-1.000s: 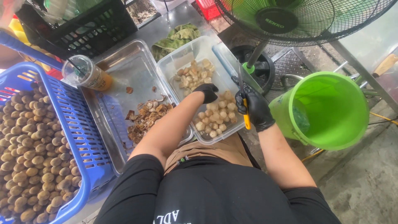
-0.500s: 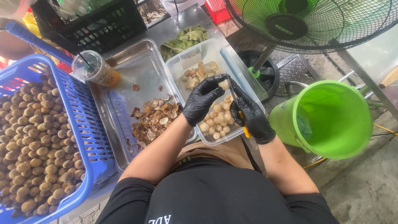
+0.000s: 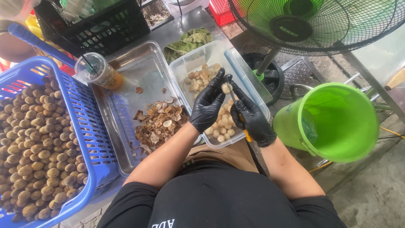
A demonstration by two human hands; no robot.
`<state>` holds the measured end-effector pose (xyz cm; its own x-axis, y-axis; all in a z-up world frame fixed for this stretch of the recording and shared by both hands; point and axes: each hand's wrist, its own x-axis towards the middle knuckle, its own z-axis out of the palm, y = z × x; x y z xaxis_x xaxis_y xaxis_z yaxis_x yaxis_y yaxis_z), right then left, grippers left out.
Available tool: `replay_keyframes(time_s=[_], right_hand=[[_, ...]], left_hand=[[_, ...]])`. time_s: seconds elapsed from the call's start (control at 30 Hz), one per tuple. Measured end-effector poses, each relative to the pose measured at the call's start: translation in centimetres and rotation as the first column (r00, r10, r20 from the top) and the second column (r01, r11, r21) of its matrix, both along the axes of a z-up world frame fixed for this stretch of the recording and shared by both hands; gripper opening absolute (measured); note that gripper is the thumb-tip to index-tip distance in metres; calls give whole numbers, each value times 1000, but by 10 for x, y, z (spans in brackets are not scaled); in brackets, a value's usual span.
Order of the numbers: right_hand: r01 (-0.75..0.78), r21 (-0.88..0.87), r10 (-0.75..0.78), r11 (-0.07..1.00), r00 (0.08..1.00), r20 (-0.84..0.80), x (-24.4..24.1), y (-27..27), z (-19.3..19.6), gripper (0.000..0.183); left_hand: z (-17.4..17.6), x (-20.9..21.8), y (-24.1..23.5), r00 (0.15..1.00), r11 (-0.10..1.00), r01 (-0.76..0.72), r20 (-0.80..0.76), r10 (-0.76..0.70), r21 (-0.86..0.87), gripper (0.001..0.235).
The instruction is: Peeling longan fruits using hands and a small knife.
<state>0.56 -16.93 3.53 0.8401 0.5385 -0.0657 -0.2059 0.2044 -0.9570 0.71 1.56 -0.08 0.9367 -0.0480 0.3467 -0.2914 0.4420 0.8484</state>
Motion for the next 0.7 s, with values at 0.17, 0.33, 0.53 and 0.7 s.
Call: replay_keyframes(time_s=[0.17, 0.33, 0.53, 0.7], right_hand=[[153, 19, -148, 988, 976, -157, 5, 17, -2, 47], [68, 89, -88, 994, 967, 241, 26, 31, -20, 50], [89, -1, -88, 996, 984, -158, 76, 31, -14, 48], [21, 89, -9, 996, 990, -141, 101, 18, -23, 49]], left_hand=[[-3, 2, -7, 999, 999, -21, -33, 21, -26, 64], [4, 13, -5, 937, 975, -122, -345, 52, -187, 73], [-33, 68, 25, 931, 957, -121, -364, 18, -263, 76], [-102, 110, 45, 918, 816, -168, -213, 334, 554, 72]])
